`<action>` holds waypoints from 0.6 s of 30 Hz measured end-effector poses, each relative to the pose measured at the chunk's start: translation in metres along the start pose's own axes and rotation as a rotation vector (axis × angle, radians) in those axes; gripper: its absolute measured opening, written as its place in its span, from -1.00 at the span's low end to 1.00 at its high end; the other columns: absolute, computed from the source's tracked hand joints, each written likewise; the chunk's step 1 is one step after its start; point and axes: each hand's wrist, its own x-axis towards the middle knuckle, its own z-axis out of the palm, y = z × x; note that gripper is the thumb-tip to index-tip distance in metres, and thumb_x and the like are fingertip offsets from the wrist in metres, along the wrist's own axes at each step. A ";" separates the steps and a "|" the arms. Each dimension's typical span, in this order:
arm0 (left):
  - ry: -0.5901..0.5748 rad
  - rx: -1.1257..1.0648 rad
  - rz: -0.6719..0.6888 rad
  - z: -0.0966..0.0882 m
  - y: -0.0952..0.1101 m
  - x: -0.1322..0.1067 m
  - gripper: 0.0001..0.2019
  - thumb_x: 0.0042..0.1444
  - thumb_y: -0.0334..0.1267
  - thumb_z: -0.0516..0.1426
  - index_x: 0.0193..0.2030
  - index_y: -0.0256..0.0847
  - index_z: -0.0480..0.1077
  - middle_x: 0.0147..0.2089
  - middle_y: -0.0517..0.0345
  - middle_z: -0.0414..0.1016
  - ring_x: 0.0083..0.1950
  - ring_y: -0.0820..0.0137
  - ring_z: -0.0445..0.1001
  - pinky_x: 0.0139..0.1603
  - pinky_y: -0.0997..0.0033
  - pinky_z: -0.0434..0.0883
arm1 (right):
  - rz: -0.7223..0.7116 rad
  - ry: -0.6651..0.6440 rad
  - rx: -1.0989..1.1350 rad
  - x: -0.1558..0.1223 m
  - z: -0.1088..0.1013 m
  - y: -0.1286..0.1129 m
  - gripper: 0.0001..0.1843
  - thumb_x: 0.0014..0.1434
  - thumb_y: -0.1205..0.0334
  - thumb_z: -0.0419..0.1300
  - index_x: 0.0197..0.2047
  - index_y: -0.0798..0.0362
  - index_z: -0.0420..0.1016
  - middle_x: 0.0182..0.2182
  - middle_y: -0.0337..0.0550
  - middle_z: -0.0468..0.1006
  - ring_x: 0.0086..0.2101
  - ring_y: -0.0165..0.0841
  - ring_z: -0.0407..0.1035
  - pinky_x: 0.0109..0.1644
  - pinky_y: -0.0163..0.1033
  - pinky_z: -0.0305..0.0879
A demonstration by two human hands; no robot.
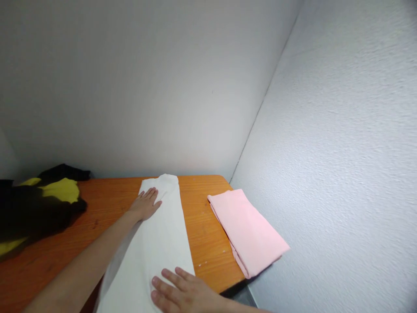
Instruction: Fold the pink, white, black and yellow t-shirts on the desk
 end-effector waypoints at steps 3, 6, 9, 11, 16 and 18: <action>0.061 -0.007 0.057 -0.013 0.008 -0.009 -0.33 0.26 -0.03 -0.22 0.38 -0.46 0.06 0.48 -0.19 -0.05 0.50 0.18 -0.15 0.46 0.03 -0.18 | 0.006 -0.031 0.046 -0.013 -0.007 -0.011 -0.34 0.41 0.13 -0.03 0.45 0.04 -0.19 0.37 -0.06 0.02 0.37 -0.27 -0.18 0.40 -0.04 -0.08; 0.107 -0.019 0.184 -0.029 0.019 -0.036 -0.40 0.28 -0.11 -0.24 0.38 -0.34 0.10 0.51 0.02 -0.12 0.52 0.32 -0.26 0.49 0.17 -0.30 | 0.108 -0.048 0.126 -0.028 -0.026 -0.013 -0.18 0.34 -0.09 0.03 0.46 0.11 -0.22 0.41 0.03 -0.12 0.38 -0.21 -0.27 0.42 -0.01 -0.18; 0.155 -0.052 0.292 -0.045 0.028 -0.080 -0.44 0.29 -0.10 -0.19 0.34 -0.26 0.19 0.49 0.09 -0.03 0.51 0.34 -0.16 0.50 0.21 -0.24 | 0.324 0.086 0.162 -0.051 -0.035 -0.006 -0.34 0.33 -0.02 0.05 0.38 0.09 0.04 0.37 0.06 0.06 0.35 -0.20 -0.10 0.38 -0.01 -0.05; 0.158 -0.091 0.301 -0.052 0.027 -0.115 -0.46 0.29 -0.06 -0.17 0.32 -0.20 0.22 0.48 0.13 0.01 0.49 0.30 -0.07 0.49 0.20 -0.18 | 0.430 0.206 0.183 -0.068 -0.032 -0.002 -0.54 0.32 0.07 0.06 0.22 0.07 0.25 0.20 0.06 0.32 0.22 -0.21 0.15 0.28 -0.03 0.13; 0.008 -0.146 0.214 -0.048 0.001 -0.189 -0.45 0.26 0.09 -0.09 0.36 0.08 0.14 0.48 0.41 -0.02 0.47 0.22 -0.01 0.48 0.11 -0.08 | 0.429 0.273 0.149 -0.094 -0.009 -0.008 -0.77 0.27 0.08 0.12 -0.11 0.04 0.37 -0.16 -0.05 0.45 -0.11 -0.22 0.31 -0.02 -0.08 0.28; -0.038 -0.140 0.196 -0.042 -0.007 -0.210 -0.44 0.27 0.11 -0.10 0.39 0.15 0.06 0.49 0.47 -0.05 0.47 0.24 -0.01 0.47 0.09 -0.04 | 0.401 0.232 0.086 -0.095 0.002 -0.015 -0.78 0.25 0.08 0.13 -0.14 0.04 0.38 -0.20 -0.06 0.43 -0.14 -0.22 0.29 -0.06 -0.08 0.26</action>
